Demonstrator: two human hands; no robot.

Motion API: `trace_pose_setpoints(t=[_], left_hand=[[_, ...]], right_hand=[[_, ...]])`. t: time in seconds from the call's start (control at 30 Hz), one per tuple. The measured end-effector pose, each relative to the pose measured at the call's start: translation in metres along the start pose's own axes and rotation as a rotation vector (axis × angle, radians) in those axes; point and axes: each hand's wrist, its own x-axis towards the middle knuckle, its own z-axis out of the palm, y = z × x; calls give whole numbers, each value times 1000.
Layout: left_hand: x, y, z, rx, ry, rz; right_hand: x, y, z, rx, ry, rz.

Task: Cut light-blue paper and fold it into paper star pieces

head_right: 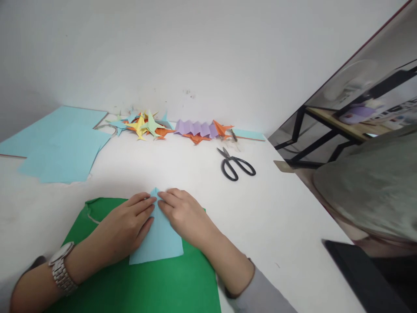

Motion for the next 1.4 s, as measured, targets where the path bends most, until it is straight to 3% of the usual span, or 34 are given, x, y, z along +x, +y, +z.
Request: trace_pose_setpoints(t=[0.67,1.17,1.4], left_hand=[[3,2,-2,140,-87,63],[0,0,4,41,12,26],[-1,0,4,33,3,23]], right_hand=[[1,-1,1,-7,7,-8],[2,-2,-1,-9,-17,2],[2,-2,-1,-5,-13,-6]])
